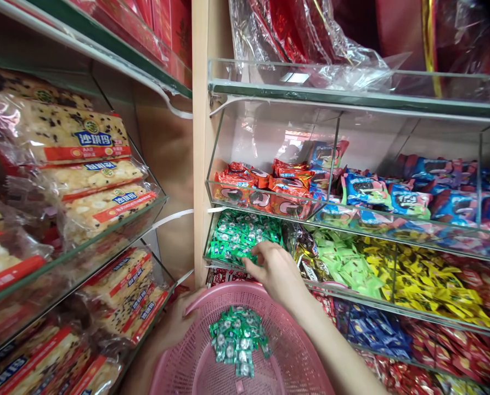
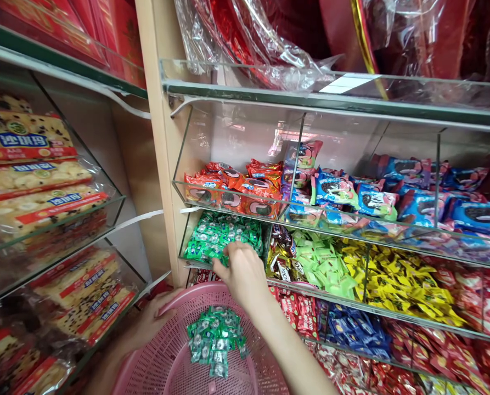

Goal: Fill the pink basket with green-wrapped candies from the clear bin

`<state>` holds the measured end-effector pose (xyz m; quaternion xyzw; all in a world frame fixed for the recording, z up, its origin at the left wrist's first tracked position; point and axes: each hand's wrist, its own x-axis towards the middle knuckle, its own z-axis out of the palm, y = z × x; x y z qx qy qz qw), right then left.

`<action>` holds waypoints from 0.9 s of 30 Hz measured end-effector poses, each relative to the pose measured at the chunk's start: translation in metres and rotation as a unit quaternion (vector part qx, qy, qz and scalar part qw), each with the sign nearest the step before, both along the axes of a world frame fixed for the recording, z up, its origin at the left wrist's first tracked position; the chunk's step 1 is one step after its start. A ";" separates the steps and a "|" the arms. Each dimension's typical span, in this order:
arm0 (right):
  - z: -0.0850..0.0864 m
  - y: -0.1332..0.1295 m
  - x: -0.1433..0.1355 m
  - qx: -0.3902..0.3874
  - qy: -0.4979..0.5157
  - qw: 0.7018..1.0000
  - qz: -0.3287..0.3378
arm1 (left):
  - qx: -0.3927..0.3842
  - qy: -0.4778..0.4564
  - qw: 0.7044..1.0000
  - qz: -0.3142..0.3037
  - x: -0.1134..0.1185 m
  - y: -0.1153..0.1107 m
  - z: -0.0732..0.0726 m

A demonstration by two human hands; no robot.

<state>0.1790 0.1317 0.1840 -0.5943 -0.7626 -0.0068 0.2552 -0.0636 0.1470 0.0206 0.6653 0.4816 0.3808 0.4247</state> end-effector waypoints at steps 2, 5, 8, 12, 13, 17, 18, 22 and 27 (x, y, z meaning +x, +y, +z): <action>-0.008 -0.011 -0.004 -0.017 0.033 0.996 0.077 | 0.014 0.016 1.000 -0.001 -0.001 0.001 -0.004; -0.030 -0.020 -0.008 -0.071 0.037 0.988 0.136 | 0.029 0.019 0.999 -0.013 -0.002 0.003 -0.008; -0.061 -0.020 -0.008 -0.116 -0.004 0.983 0.139 | 0.035 0.031 0.998 -0.029 -0.003 0.004 -0.008; -0.099 -0.009 -0.005 -0.156 -0.069 0.979 0.114 | 0.053 0.059 0.996 -0.034 -0.002 0.004 -0.004; -0.105 -0.007 -0.005 -0.163 -0.080 0.977 0.110 | 0.055 0.063 0.996 -0.034 -0.001 0.003 -0.002; -0.117 0.000 -0.006 -0.188 -0.103 0.971 0.105 | 0.053 0.058 0.996 -0.031 0.002 0.000 0.006; -0.119 0.001 -0.007 -0.192 -0.105 0.970 0.106 | 0.052 0.054 0.997 -0.030 0.002 0.000 0.008; -0.123 0.005 -0.009 -0.199 -0.115 0.966 0.121 | 0.052 0.039 0.997 -0.028 0.003 -0.002 0.012; -0.126 0.009 -0.011 -0.204 -0.132 0.962 0.123 | 0.042 0.035 0.998 -0.013 0.001 0.000 0.004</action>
